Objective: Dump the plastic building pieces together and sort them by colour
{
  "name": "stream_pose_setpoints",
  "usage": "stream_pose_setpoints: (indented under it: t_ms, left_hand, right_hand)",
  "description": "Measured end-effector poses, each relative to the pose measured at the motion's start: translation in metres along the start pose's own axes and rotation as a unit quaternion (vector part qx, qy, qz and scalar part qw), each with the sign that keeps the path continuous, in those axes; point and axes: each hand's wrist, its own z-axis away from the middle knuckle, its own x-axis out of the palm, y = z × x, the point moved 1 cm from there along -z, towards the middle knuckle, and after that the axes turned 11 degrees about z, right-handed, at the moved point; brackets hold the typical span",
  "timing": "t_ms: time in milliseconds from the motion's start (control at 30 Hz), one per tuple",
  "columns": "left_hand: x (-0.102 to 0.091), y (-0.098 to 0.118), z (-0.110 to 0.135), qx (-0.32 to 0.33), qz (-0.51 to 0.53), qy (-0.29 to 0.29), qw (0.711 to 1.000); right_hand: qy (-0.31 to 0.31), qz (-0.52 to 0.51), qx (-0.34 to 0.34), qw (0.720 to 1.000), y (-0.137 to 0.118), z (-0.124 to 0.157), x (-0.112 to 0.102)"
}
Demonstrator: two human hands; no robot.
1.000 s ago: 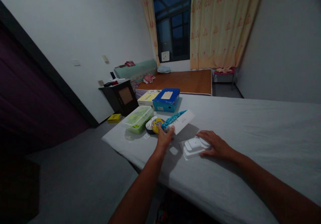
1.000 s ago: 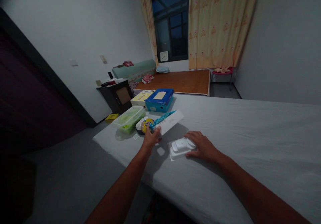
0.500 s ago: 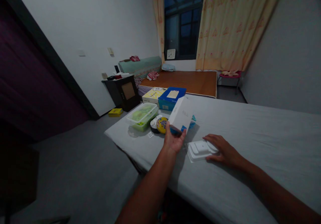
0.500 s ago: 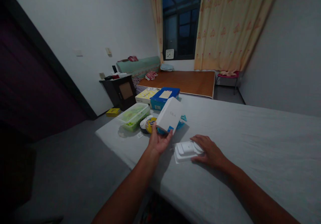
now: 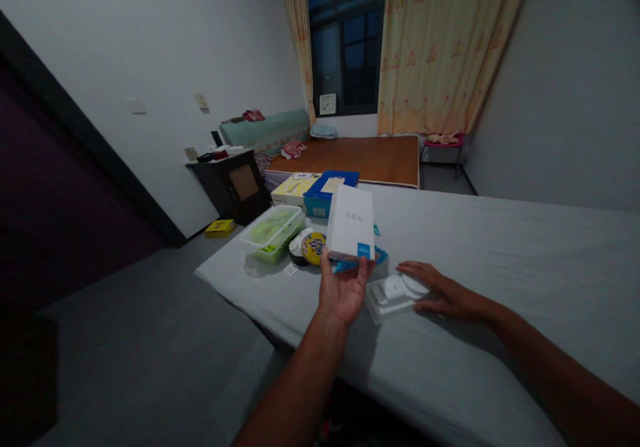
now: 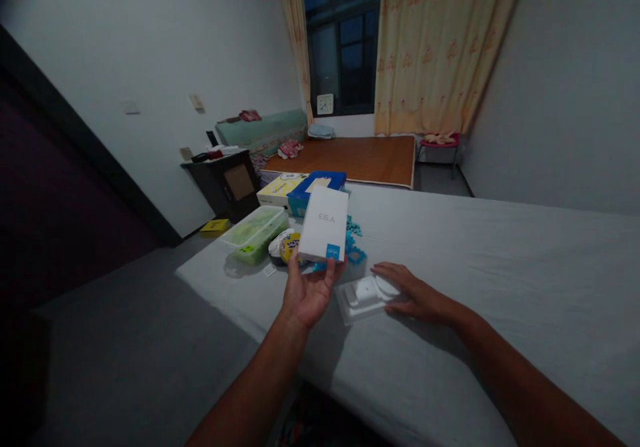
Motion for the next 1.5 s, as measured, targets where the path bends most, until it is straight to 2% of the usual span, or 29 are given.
stream_pose_setpoints:
  t_ms: [67,200,267,300,367,400,500,567,633,700,767,867,933,1000,1133,1233,1300,1367,1433,1500]
  left_hand:
    - [0.003,0.005,0.003,0.016,-0.026,-0.007,1.0]
    - [0.015,0.022,-0.009,0.117,-0.13,-0.058,0.983]
    - [0.026,0.03,-0.025,0.169,-0.227,-0.108,0.953]
    - [0.033,0.032,-0.035,0.195,-0.287,-0.129,0.929]
    - [0.047,0.035,-0.059,0.256,-0.429,-0.138,0.855]
    - [0.053,0.034,-0.072,0.289,-0.505,-0.126,0.803]
    - [0.067,0.025,-0.111,0.356,-0.701,-0.099,0.61]
    - [0.068,0.013,-0.133,0.346,-0.782,-0.123,0.504]
    - [0.065,0.0,-0.149,0.32,-0.827,-0.158,0.434]
    - [0.059,-0.009,-0.158,0.31,-0.846,-0.183,0.394]
    - [0.055,-0.015,-0.161,0.315,-0.849,-0.2,0.374]
    - [0.053,-0.017,-0.161,0.32,-0.851,-0.213,0.356]
    - [0.054,-0.017,-0.161,0.316,-0.856,-0.22,0.344]
    - [0.055,-0.016,-0.163,0.309,-0.862,-0.222,0.336]
    - [0.061,-0.017,-0.176,0.306,-0.871,-0.207,0.323]
    - [0.072,-0.022,-0.194,0.301,-0.877,-0.205,0.313]
    - [0.081,-0.024,-0.21,0.29,-0.88,-0.181,0.329]
    - [0.09,-0.024,-0.228,0.28,-0.882,-0.132,0.357]
    - [0.097,-0.021,-0.247,0.276,-0.88,-0.082,0.377]
    - [0.101,-0.019,-0.265,0.277,-0.878,-0.049,0.389]
  right_hand:
    - [-0.002,-0.017,0.01,1.0,0.001,0.001,-0.005]
    - [0.016,-0.036,0.05,0.998,0.012,0.007,-0.024]
    - [0.045,-0.039,0.093,0.994,0.023,0.017,-0.04]
    - [0.074,-0.037,0.128,0.988,0.03,0.023,-0.049]
    - [0.156,-0.037,0.211,0.964,0.045,0.036,-0.068]
    - [0.202,-0.04,0.247,0.947,0.051,0.041,-0.078]
    - [0.304,-0.042,0.284,0.908,0.066,0.043,-0.109]
    - [0.347,0.0,0.266,0.899,0.072,0.03,-0.132]
    - [0.368,0.085,0.227,0.898,0.076,0.008,-0.155]
    - [0.342,0.18,0.164,0.908,0.079,-0.021,-0.171]
    - [0.264,0.246,0.096,0.928,0.082,-0.051,-0.177]
    - [0.147,0.271,0.036,0.95,0.086,-0.086,-0.168]
    - [0.106,0.263,0.023,0.959,0.089,-0.1,-0.157]
    - [0.093,0.245,0.015,0.965,0.095,-0.105,-0.147]
    - [0.11,0.227,-0.002,0.968,0.111,-0.102,-0.133]
    - [0.142,0.234,0.027,0.961,0.115,-0.097,-0.128]
    - [0.201,0.237,0.061,0.949,0.113,-0.093,-0.124]
    - [0.275,0.226,0.09,0.93,0.11,-0.086,-0.114]
    - [0.319,0.203,0.113,0.919,0.11,-0.075,-0.094]
    - [0.326,0.176,0.131,0.919,0.115,-0.063,-0.067]
